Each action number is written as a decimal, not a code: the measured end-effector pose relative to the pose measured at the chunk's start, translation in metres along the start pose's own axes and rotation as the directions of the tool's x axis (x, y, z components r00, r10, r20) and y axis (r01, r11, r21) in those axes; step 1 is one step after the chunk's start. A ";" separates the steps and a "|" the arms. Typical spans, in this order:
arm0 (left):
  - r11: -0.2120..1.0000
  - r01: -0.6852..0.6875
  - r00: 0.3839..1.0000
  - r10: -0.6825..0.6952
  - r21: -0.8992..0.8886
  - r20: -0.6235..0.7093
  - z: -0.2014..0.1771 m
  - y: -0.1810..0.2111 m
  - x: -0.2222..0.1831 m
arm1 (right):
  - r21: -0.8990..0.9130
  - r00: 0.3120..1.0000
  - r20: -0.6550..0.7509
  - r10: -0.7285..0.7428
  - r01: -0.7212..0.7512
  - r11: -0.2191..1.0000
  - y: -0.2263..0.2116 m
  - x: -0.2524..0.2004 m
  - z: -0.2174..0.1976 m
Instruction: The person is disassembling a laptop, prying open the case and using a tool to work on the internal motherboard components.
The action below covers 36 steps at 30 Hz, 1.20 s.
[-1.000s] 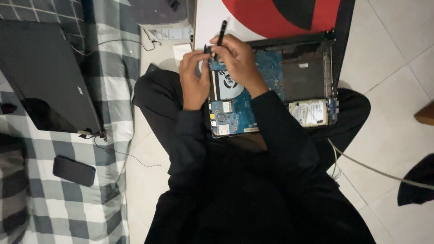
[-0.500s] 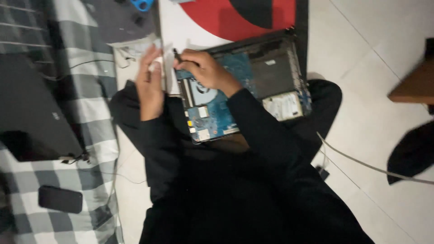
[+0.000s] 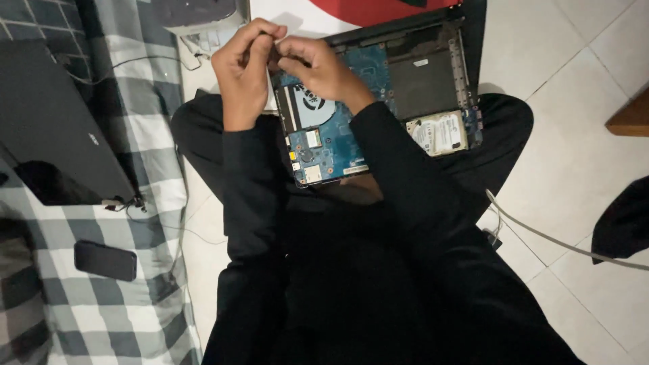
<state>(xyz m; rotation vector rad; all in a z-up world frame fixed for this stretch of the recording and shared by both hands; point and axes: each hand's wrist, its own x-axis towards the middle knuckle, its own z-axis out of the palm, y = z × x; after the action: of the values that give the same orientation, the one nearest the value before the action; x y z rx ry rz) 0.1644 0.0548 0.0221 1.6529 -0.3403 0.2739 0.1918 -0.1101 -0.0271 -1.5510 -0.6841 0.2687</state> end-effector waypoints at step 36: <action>0.968 -0.207 0.975 0.191 -0.142 -0.117 0.008 -0.013 0.000 | -0.070 0.998 0.003 0.058 -0.058 0.996 -0.002 0.003 -0.001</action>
<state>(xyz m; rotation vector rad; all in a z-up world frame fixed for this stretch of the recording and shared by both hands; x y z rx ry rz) 0.1693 0.0478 0.0088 1.4493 -0.4401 0.4708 0.1942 -0.1098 -0.0249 -1.6395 -0.6592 0.2944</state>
